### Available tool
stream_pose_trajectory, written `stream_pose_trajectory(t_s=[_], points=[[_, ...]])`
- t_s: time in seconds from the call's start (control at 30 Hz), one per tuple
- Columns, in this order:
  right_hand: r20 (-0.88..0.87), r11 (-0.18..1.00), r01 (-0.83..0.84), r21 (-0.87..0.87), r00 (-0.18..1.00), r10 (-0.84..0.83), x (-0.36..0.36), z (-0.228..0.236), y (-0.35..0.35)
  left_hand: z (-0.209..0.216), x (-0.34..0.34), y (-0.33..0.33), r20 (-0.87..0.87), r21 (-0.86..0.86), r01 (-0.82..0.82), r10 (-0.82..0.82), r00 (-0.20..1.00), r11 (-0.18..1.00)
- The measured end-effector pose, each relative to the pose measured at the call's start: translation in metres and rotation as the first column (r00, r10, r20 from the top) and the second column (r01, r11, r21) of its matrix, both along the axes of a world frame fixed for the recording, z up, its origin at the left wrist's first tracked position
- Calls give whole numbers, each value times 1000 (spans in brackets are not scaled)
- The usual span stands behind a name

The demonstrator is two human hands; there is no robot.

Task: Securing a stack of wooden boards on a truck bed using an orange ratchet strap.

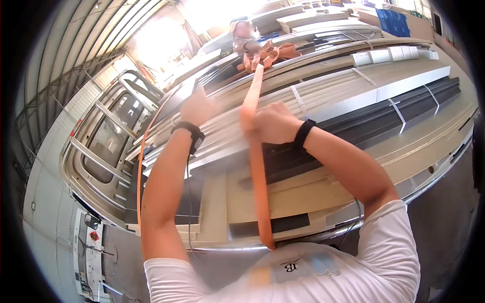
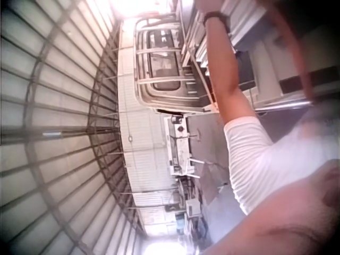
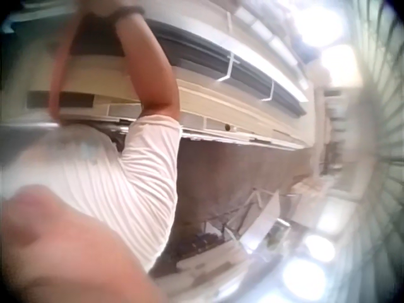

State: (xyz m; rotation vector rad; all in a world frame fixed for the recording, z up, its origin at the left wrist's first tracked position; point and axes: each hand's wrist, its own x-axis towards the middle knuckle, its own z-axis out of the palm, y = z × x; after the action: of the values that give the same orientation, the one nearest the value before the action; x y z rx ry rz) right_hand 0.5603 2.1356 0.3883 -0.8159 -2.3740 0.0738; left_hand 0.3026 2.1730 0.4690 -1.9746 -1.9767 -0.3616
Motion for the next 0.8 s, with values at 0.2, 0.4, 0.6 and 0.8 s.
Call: stream_pose_trajectory(t_s=[0.2,0.4,0.6,0.8], points=[[33,998,15,-53,999,-13,-8,11,-13,19,-28,25,-54,-70,-103,99,994,992],[203,982,124,-141,975,-94,-8,31,-22,-19,-4,17,440,-164,360,-259,860,918],[159,989,74,-127,986,-53,-12,29,-19,-53,39,-11,803,-85,642,-329,497,762],[220,965,196,-174,963,-156,-17,30,-20,-37,42,-32,960,123,629,-254,122,768]])
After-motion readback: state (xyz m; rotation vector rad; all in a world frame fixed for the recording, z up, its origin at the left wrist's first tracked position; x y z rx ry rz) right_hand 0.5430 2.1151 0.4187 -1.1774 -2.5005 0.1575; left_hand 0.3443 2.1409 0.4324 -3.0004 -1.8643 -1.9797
